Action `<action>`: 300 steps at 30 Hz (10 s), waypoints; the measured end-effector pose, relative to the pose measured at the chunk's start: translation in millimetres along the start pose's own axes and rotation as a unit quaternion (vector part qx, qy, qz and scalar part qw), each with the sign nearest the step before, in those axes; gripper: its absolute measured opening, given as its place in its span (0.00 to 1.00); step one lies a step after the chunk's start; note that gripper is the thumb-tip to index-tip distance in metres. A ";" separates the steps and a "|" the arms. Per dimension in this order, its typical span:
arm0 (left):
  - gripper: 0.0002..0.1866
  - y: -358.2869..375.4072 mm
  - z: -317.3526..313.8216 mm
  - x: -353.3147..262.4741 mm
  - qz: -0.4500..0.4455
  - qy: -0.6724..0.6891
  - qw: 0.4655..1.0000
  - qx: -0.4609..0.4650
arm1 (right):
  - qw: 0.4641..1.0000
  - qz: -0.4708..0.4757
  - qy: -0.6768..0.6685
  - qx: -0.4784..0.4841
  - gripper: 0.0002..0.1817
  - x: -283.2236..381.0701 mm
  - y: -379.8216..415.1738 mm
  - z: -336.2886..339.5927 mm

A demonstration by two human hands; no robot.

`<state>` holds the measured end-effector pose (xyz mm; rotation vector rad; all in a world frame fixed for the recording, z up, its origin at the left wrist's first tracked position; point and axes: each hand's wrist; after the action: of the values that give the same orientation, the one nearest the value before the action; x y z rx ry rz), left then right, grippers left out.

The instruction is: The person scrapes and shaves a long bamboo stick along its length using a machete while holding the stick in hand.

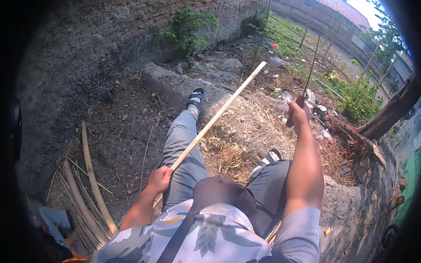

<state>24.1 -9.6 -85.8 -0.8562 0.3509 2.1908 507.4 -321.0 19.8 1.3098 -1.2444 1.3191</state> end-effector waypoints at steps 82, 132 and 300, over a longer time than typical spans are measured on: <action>0.08 8.4 16.2 -58.2 -0.078 -0.005 0.987 -0.141 | 0.809 0.203 0.518 0.189 0.22 10.5 42.5 -26.5; 0.08 21.8 14.5 -36.5 -0.113 -0.024 0.983 -0.141 | 0.751 0.234 0.574 0.227 0.19 42.3 61.6 -22.6; 0.16 30.2 85.7 -173.1 -0.354 0.180 0.798 0.453 | 0.926 -0.168 0.216 0.261 0.15 -31.3 42.8 -59.4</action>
<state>48.4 -83.4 93.7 -0.6614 0.9823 0.9450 459.7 -265.1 -11.1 1.4033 -0.3479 1.6254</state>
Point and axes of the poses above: each hand's wrist, its own y-axis away from the middle knuckle, its own z-axis out of the back of the hand, x = y × z, and after that the axes turned 7 degrees about -x, right-handed
